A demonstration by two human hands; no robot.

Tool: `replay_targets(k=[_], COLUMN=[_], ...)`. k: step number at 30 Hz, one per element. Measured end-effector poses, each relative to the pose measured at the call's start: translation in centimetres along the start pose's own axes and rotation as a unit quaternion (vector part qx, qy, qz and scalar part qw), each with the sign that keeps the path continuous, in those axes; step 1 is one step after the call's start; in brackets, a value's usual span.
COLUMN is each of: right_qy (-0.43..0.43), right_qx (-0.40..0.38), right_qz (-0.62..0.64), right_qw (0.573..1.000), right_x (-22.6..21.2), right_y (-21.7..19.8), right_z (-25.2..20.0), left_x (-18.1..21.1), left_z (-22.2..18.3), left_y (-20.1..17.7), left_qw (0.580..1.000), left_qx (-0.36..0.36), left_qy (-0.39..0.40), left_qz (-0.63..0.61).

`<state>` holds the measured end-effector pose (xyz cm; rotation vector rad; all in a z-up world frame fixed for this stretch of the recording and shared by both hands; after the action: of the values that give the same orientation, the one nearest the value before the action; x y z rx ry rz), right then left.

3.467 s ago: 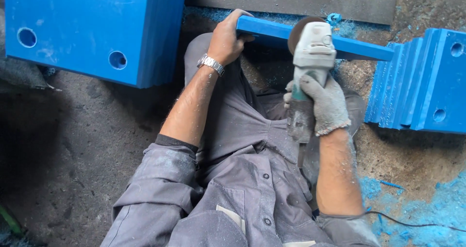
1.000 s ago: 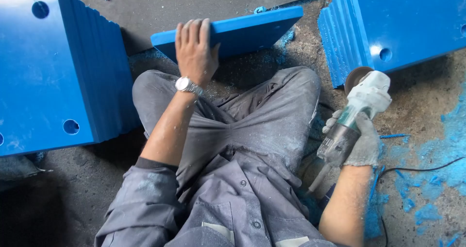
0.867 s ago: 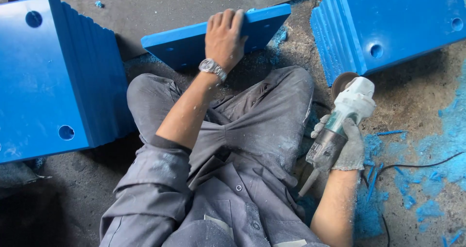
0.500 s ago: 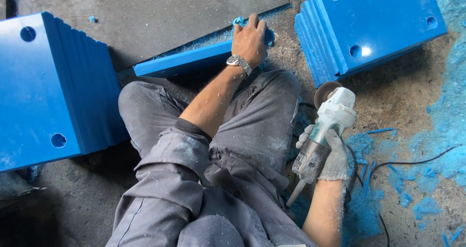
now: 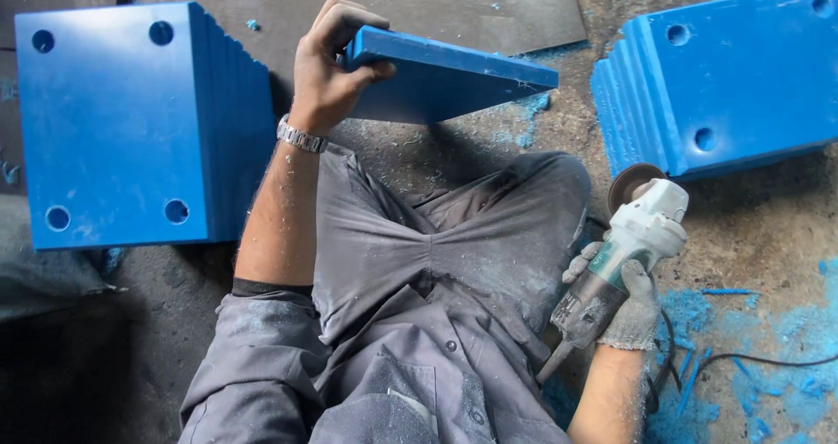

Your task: Grinding the edges of blue plastic parts using a handheld angle grinder while sitting on the floor.

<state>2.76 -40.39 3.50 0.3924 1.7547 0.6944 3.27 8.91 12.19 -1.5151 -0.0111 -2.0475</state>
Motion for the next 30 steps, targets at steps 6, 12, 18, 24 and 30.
replay_targets(k=[6,12,18,24,30], right_qy=[0.056,0.033,0.035,0.019,-0.003], right_qx=[-0.062,-0.095,-0.105,-0.106,-0.107], right_qz=[0.021,-0.037,-0.052,-0.069,-0.127], right_qw=[0.996,0.994,0.992,0.992,0.986], right_x=[2.0,3.1,2.2,0.1,-1.9], right_y=[2.7,6.8,7.2,8.3,9.7], right_z=[1.4,1.8,2.0,2.8,5.1], left_x=[-3.2,-6.9,-6.1,-7.7,-9.5], left_z=[-4.8,-7.8,-6.1,-5.0,-6.3], left_y=[-4.2,-5.5,-2.9,1.8,3.6], left_qw=[0.997,0.987,0.973,0.949,0.972], left_qx=[-0.006,0.106,0.147,0.109,0.049], left_qy=[-0.076,-0.117,-0.125,-0.173,-0.134], left_qz=[-0.016,-0.04,-0.123,-0.239,-0.184])
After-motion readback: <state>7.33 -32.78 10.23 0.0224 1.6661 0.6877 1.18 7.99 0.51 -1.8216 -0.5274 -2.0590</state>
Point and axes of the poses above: each hand's wrist, its own z-axis towards the middle knuckle, its own y-axis out of the palm, x = y × z, the point moved 6 cm from there along z, towards the middle knuckle, and after that the axes turned 11 degrees about -y, right-handed, at the moved point
